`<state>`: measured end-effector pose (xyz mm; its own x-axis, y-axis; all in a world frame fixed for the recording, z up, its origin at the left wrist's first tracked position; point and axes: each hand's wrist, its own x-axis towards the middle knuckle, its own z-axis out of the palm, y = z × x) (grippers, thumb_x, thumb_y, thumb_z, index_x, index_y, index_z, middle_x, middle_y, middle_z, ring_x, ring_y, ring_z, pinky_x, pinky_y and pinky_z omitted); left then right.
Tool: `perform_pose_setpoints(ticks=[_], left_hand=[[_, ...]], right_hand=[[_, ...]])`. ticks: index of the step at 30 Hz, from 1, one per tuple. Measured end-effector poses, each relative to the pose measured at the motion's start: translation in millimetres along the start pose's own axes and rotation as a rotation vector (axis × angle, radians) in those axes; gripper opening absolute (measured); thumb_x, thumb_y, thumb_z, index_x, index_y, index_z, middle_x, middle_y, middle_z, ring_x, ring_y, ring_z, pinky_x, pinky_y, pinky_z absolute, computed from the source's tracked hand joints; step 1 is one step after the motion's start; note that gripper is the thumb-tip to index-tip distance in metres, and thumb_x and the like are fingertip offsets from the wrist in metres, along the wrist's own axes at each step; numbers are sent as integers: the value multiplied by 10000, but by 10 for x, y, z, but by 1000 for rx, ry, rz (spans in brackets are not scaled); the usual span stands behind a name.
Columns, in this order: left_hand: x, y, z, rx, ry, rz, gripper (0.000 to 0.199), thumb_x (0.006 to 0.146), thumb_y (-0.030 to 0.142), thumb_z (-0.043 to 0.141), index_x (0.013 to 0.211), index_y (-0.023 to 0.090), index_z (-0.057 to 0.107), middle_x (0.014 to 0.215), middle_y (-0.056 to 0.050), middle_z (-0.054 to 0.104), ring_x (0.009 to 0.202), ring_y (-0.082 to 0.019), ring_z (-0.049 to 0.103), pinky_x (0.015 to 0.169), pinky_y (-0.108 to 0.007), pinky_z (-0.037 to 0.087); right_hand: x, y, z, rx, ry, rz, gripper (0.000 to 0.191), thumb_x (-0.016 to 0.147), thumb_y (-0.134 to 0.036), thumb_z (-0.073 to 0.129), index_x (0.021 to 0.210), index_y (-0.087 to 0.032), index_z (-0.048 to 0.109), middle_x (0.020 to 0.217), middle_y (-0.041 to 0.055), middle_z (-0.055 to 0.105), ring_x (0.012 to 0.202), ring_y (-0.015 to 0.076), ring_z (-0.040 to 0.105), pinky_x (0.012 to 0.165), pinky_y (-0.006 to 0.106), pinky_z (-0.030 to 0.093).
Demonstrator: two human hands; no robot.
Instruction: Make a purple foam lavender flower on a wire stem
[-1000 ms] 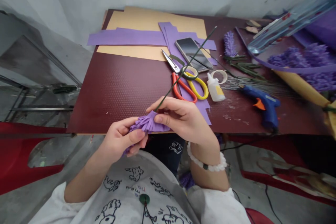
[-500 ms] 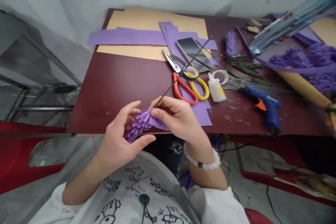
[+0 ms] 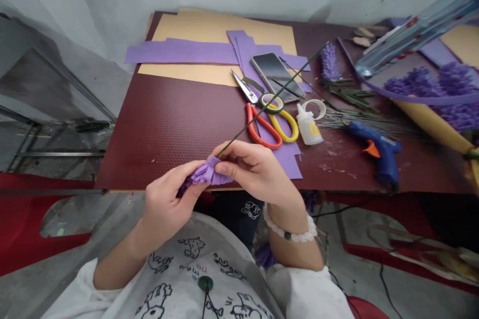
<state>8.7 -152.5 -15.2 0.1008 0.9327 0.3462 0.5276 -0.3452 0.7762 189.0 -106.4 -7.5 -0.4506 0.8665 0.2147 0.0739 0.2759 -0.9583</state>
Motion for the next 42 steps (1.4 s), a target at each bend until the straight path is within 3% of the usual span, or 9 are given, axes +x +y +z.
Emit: perform_pose_setpoints(ticks=[3,8,14,18,22,24,27,34,42], left_hand=[[4,9,-26,-354,-102,-246,233,833,332,647,987,162,686,588,18,647,426,-73,539,450,-195,460],[38,-42,-51,-906,-338,-554,316,718,375,758,889,125,666,582,-2,638,346,-69,494,319,-180,357],[51,-110,-42,-1139,-461,-645,318,690,348,789,862,119,650,576,-3,634,329,-47,465,310,-150,333],[52,-147,-5,-1062,-474,-567,451,675,468,775,930,126,626,625,-10,639,351,-52,482,336,-160,374],[19,-79,16,-447,-144,-320,731,523,384,880,1169,198,591,978,-74,703,738,-175,680,657,-257,568],[-2,-20,18,-128,9,-195,584,603,328,844,1138,236,631,1096,-66,697,958,-221,669,867,-320,548],[-13,29,6,20,55,-123,293,765,255,718,1056,260,691,1027,-31,728,926,-195,680,901,-321,530],[4,-4,-26,-480,-29,-397,244,784,298,701,1004,194,703,600,24,644,422,-71,513,426,-195,437],[73,68,-91,-1005,-227,-675,266,744,327,742,906,137,649,625,-18,664,360,-39,463,337,-143,320]], right_hand=[[-4,-18,-10,40,-10,-18,138,859,-282,634,880,-146,639,820,34,658,703,100,603,625,208,494],[2,-21,-19,125,-40,-1,159,838,-289,664,907,-146,657,828,40,664,676,93,604,569,189,492],[11,42,26,265,-90,-29,140,841,-276,660,834,-139,636,746,13,616,614,68,547,526,172,457],[23,61,74,205,19,-25,193,843,-329,653,813,-144,609,716,6,596,600,70,520,541,188,450],[35,69,114,97,134,64,229,846,-372,641,790,-153,608,700,3,605,621,83,534,563,198,449],[30,66,129,80,167,81,214,849,-360,638,788,-157,614,715,3,619,645,86,548,589,201,454],[10,50,126,125,154,79,169,845,-325,647,825,-159,624,753,6,636,675,89,572,611,201,467],[-15,35,49,80,35,-29,67,867,-219,616,899,-161,628,898,44,652,801,113,601,716,238,501],[2,6,43,212,0,-20,126,850,-221,645,954,-151,639,923,49,654,814,111,623,710,221,519]])
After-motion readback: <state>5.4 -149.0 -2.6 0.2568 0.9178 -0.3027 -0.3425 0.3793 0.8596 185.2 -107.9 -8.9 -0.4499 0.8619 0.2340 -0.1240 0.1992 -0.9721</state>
